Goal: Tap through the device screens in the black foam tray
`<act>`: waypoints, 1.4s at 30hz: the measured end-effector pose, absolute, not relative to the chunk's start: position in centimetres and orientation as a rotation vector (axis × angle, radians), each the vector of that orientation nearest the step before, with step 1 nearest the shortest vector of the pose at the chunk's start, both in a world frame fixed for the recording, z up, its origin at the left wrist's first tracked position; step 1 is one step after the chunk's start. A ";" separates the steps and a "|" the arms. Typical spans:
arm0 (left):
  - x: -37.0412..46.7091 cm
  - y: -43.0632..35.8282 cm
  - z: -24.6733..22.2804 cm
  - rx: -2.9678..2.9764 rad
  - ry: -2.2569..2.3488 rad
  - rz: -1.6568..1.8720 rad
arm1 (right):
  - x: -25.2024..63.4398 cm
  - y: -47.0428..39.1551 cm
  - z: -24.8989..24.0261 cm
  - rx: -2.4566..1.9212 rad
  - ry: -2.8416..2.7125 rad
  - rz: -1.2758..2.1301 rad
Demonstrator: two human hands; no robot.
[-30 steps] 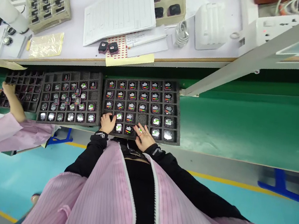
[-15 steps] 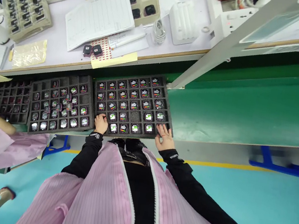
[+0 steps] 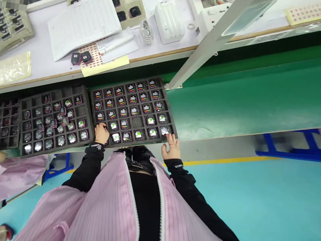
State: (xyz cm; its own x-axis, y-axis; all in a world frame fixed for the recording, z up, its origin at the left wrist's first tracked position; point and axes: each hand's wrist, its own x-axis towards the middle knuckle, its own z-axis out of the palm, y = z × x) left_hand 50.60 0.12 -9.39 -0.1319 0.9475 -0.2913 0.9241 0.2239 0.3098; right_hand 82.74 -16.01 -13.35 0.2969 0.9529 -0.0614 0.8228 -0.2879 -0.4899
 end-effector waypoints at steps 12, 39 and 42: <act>49.8 0.1 -10.1 1.776 2.020 0.095 | 80.7 -14.2 -11.8 -1.941 -1.949 0.598; 49.7 0.5 -10.6 1.688 2.046 0.149 | 72.8 -7.9 -9.6 -1.627 -2.387 0.804; 49.8 0.8 -10.5 1.647 2.051 0.130 | 73.6 -8.0 -9.8 -1.571 -2.353 0.789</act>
State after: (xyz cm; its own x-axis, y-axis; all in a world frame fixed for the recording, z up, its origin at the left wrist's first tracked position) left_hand 49.79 0.82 -10.46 -0.1411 0.9366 -0.3208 0.8884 0.2628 0.3765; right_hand 73.61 -8.00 -9.83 -0.4132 0.9025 -0.1216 0.7932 0.2911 -0.5348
